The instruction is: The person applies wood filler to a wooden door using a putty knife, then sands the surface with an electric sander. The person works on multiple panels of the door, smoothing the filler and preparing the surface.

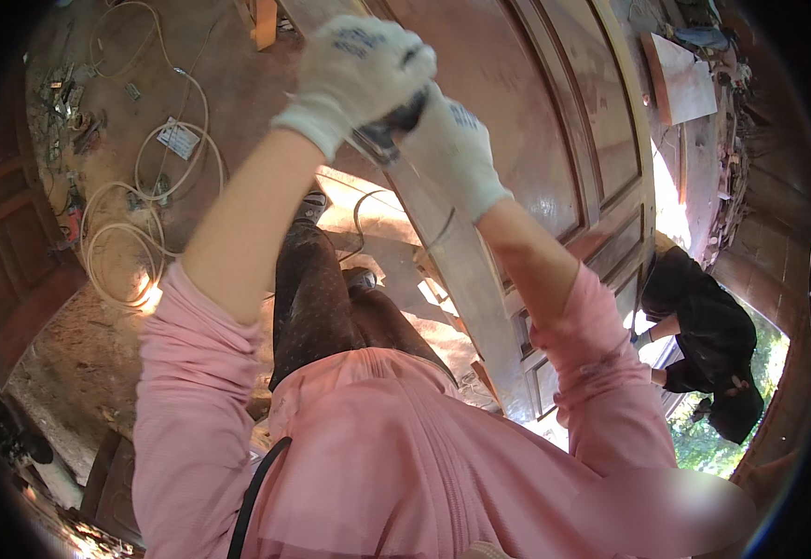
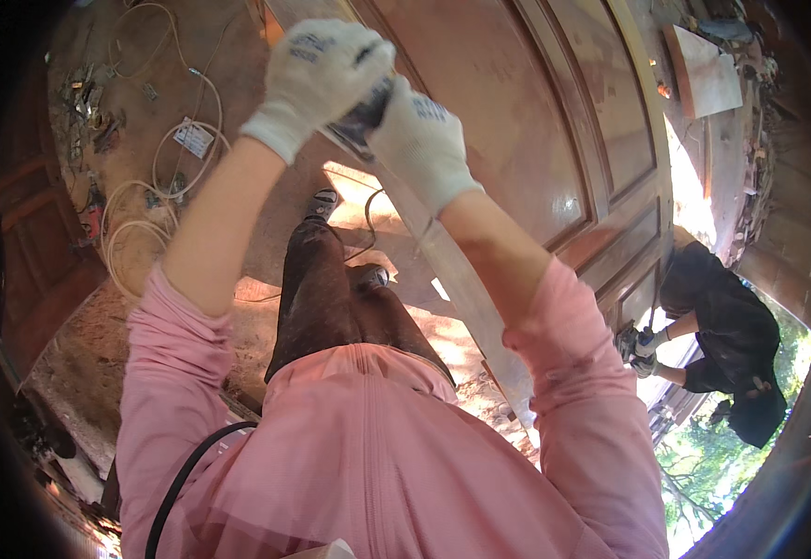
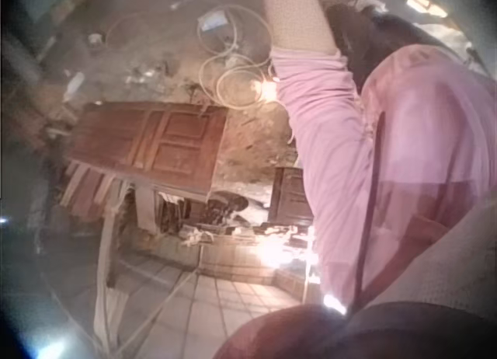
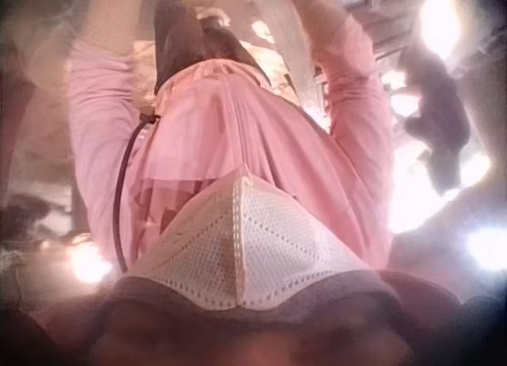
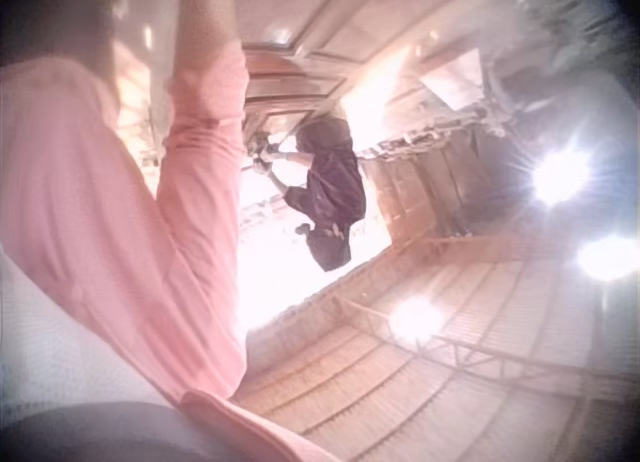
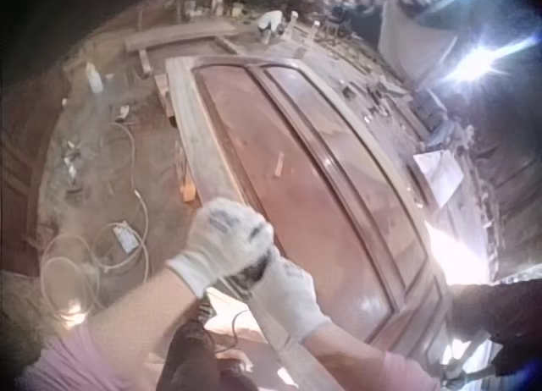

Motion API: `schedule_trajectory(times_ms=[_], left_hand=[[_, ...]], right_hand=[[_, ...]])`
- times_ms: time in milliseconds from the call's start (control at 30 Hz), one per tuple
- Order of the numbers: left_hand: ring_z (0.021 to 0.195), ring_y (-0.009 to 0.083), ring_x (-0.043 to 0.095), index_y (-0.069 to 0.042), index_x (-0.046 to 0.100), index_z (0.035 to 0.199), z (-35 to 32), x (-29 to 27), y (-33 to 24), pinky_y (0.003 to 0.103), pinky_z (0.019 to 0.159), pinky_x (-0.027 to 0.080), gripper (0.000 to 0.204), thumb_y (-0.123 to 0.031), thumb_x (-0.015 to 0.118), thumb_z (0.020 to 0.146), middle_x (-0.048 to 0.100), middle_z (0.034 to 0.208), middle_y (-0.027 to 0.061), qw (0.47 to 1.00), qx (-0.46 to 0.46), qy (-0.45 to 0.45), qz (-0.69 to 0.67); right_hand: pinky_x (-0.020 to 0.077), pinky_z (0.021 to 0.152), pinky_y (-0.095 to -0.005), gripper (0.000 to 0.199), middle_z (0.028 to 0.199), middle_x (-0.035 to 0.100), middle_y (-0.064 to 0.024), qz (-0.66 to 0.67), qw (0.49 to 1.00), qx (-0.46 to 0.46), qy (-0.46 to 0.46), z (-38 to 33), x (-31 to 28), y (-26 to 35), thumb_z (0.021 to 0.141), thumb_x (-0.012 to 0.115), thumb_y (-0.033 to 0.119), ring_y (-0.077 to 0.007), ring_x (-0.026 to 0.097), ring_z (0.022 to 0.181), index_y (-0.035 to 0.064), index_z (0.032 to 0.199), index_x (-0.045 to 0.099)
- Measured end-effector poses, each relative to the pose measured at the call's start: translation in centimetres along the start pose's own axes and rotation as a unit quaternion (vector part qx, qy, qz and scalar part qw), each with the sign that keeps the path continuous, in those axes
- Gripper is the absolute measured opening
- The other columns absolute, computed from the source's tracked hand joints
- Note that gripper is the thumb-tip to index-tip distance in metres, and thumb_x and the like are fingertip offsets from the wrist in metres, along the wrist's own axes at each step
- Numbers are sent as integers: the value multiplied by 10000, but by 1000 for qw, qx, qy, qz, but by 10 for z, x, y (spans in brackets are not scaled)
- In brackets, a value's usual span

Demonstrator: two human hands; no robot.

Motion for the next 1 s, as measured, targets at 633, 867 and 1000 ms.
schedule_trajectory(times_ms=[633,867,1000], left_hand=[[803,277,689,-131,728,754,-35,53,-113,434,800,533,296,-355,602,901,713,777,52,998,2,18,-61],[783,249,689,-138,713,693,-79,82,-212,406,803,517,271,-326,636,872,702,736,51,990,51,42,-126],[766,252,682,-136,702,670,-77,73,-200,413,778,516,271,-316,643,864,690,720,55,990,42,21,-131]], right_hand=[[553,861,-496,468,1044,747,-202,12,993,115,18,-114,-1,-86,848,725,327,-397,712,997,69,1216,595],[549,841,-489,378,1031,747,-212,42,977,205,38,-217,14,-157,823,748,307,-406,707,982,60,1103,692],[551,842,-490,381,1025,747,-205,37,973,221,43,-207,15,-153,820,745,288,-405,706,981,45,1107,685]])
Point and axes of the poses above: each hand's wrist, its own z-axis towards the middle knuckle, its own x-axis out of the palm, y = z × x, the point moved 10 cm from there along z, towards the middle knuckle
